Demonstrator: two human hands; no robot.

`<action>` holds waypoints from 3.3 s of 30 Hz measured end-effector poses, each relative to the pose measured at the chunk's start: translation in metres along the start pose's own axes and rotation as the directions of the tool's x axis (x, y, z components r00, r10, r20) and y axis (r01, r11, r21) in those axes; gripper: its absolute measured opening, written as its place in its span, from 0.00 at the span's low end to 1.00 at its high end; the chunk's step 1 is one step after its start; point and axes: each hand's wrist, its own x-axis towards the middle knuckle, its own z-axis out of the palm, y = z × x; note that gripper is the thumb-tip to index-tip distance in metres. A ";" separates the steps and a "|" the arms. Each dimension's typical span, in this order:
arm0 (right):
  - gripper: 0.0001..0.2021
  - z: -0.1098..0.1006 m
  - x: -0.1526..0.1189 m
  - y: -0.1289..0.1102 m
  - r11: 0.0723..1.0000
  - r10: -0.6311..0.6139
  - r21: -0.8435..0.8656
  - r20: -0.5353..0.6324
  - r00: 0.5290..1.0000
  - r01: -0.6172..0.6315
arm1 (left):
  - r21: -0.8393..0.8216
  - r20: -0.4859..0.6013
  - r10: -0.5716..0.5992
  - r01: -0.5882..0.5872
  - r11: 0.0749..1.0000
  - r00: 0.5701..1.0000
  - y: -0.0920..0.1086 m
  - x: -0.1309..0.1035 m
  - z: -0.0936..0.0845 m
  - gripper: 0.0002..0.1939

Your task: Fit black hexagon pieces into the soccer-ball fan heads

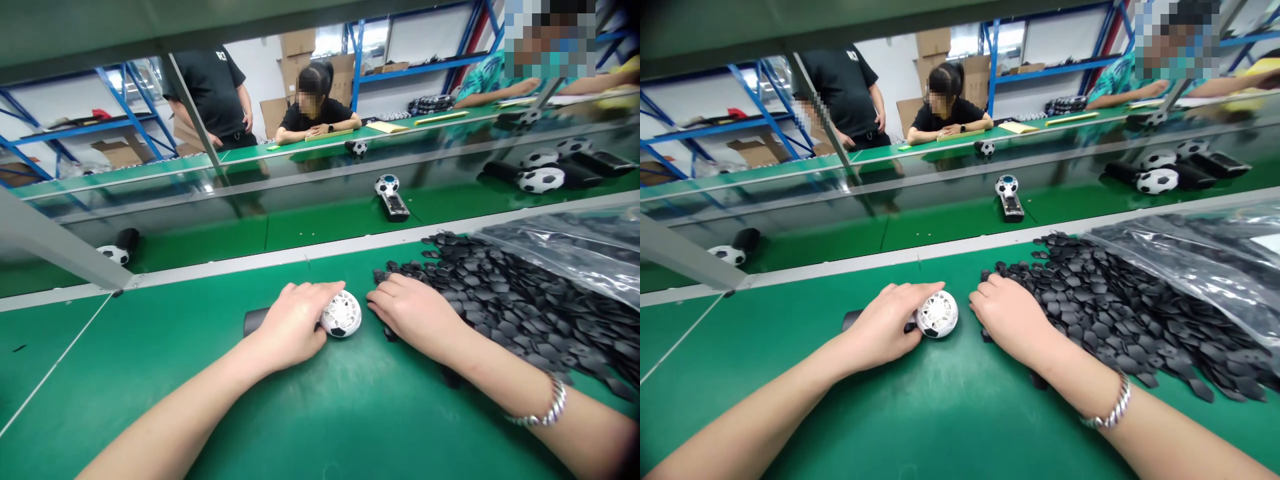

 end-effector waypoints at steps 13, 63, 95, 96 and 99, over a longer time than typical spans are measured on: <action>0.05 -0.016 -0.017 -0.012 0.644 0.269 0.745 -0.006 0.963 -0.175 | 0.045 -0.038 0.092 -0.090 0.995 0.995 -0.003 0.004 0.005 0.32; 0.08 -0.008 -0.016 0.004 0.968 0.211 0.118 0.082 0.974 -0.220 | -0.380 0.001 -0.026 0.024 0.925 1.000 0.005 -0.001 0.015 0.30; 0.06 -0.021 -0.017 0.002 0.674 0.341 0.697 0.002 0.940 -0.246 | -0.476 0.072 0.161 -0.108 0.873 0.984 -0.011 0.003 0.002 0.29; 0.06 -0.022 -0.017 0.005 0.674 0.348 0.688 0.024 0.937 -0.268 | -0.479 0.077 0.152 -0.097 0.873 0.985 -0.011 0.003 0.002 0.29; 0.05 -0.024 -0.018 0.007 0.697 0.290 0.658 0.107 0.951 -0.286 | -0.491 0.058 0.110 -0.068 0.869 0.992 -0.010 0.002 0.004 0.25</action>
